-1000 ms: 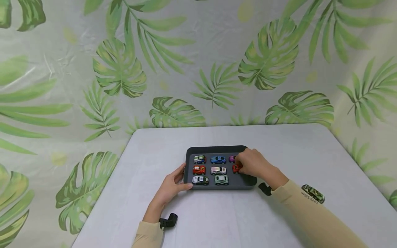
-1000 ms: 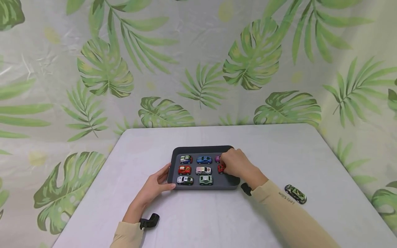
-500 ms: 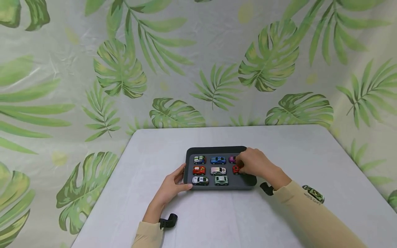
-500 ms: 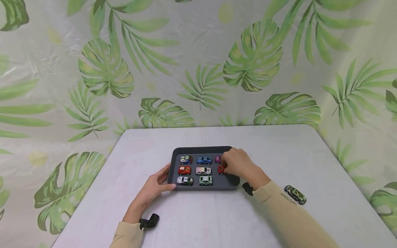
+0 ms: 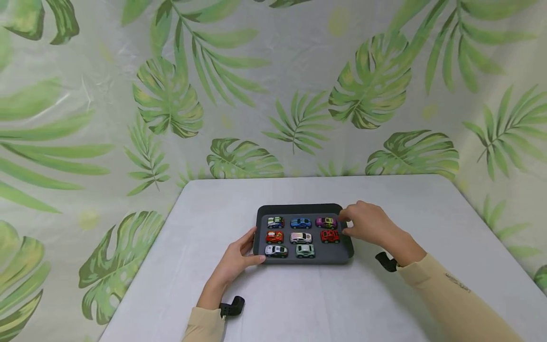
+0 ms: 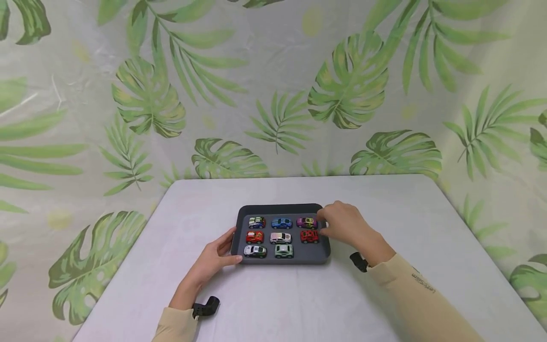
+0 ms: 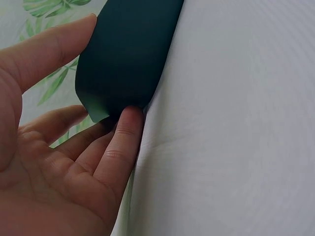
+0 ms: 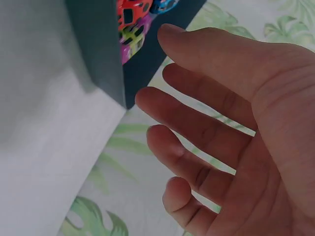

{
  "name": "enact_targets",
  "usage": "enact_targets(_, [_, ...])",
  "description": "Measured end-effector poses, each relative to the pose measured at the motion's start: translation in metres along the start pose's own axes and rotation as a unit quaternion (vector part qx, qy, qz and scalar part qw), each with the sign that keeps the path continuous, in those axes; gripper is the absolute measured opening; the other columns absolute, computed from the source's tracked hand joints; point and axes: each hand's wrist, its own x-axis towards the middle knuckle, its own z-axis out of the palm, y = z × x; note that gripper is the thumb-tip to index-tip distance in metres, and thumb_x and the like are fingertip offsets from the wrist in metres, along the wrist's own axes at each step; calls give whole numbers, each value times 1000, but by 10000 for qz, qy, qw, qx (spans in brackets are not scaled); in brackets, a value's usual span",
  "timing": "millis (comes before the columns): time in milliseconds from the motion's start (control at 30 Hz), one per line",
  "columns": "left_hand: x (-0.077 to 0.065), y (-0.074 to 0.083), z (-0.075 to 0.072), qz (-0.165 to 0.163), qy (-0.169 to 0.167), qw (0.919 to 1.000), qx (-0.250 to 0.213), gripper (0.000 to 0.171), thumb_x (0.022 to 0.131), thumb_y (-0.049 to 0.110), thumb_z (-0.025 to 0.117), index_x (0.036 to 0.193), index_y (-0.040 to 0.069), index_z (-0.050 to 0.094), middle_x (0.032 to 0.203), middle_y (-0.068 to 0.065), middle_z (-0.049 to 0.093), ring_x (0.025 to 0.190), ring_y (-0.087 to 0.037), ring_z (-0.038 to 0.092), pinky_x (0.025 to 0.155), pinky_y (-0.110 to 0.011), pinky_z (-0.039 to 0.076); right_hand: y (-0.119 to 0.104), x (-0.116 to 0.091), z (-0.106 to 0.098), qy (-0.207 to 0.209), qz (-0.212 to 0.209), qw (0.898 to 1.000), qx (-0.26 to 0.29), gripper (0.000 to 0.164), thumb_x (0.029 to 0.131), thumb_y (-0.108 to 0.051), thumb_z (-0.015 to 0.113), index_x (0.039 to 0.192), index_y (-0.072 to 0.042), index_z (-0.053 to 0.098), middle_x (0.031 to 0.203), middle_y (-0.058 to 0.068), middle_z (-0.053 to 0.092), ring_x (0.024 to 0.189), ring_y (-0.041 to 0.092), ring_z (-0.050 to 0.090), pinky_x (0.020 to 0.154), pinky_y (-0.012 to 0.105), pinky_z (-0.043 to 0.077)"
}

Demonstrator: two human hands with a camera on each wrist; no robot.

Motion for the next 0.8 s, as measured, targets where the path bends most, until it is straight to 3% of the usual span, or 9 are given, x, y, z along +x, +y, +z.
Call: enact_targets(800, [0, -2, 1, 18, 103, 9999, -59, 93, 79, 14, 87, 157, 22, 38, 160, -11, 34, 146, -29, 32, 116, -44, 31, 36, -52, 5, 437, 231, 9988, 15, 34, 78, -22, 86, 109, -14, 76, 97, -1, 66, 81, 24, 65, 57, 40, 51])
